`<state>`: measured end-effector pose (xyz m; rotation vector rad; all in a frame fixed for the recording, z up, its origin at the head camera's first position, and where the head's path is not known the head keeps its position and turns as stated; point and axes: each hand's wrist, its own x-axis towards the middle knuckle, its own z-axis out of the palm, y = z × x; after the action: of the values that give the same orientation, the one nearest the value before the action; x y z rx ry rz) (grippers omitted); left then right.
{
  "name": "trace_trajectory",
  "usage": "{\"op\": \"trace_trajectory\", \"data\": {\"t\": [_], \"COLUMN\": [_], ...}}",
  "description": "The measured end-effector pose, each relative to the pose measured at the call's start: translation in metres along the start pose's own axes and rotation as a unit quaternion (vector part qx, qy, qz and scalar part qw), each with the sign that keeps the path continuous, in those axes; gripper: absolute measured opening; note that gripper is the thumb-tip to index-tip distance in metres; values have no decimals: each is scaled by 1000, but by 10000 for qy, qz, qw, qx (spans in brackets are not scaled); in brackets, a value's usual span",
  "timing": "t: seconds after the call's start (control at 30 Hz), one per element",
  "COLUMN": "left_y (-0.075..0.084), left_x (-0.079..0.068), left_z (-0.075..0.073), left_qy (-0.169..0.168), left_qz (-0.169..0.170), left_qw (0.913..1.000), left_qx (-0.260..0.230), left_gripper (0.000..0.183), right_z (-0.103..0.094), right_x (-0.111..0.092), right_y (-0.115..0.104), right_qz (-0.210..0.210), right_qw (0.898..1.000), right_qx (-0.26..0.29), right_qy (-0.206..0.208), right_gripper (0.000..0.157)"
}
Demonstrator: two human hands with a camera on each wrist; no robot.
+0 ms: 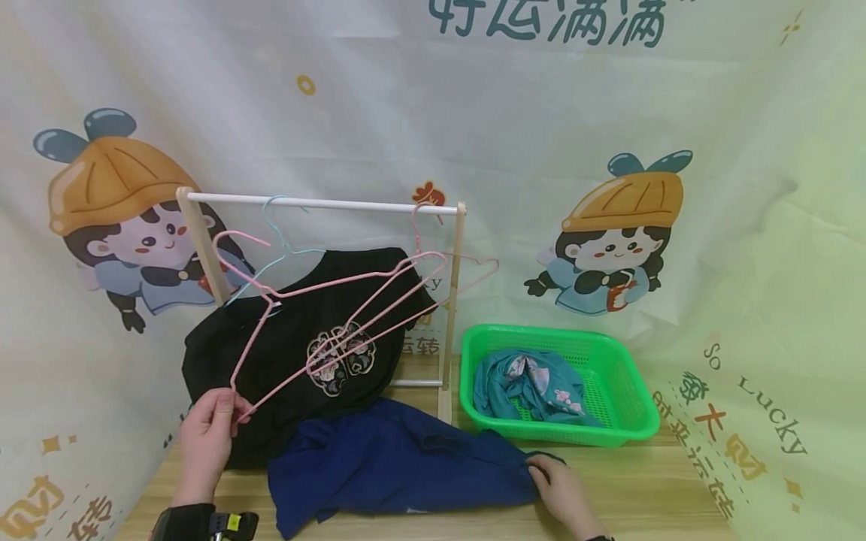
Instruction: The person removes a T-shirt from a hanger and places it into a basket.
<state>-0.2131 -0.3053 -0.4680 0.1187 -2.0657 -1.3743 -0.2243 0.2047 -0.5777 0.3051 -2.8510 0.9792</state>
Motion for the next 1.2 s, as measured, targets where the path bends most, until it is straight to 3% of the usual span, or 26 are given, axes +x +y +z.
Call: {"op": "trace_trajectory", "data": {"t": [0.27,0.53,0.63,0.9,1.2], "left_y": [-9,2,13,40,68], "left_x": [7,15,20,37,56], "left_z": [-21,-21,-15,10,31], "left_qy": [461,642,554,446,348], "left_qz": [-476,-689,-599,283,548], "left_qw": [9978,9914,9887,9838,9825], "left_qx": [97,907,1255,1714,1747], "left_gripper": [34,34,34,27,31], "right_z": [3,4,6,17,33], "right_x": [-3,-6,-3,5,14], "right_y": [0,-18,-27,-52,-73], "right_qz": [-53,-639,-860,-1315,-1630], "right_qw": [9998,9914,9891,9876,9849], "right_qx": [-61,-617,-648,-487,-465], "right_qy": [157,961,1008,703,364], "right_gripper": [19,29,32,39,47]}}
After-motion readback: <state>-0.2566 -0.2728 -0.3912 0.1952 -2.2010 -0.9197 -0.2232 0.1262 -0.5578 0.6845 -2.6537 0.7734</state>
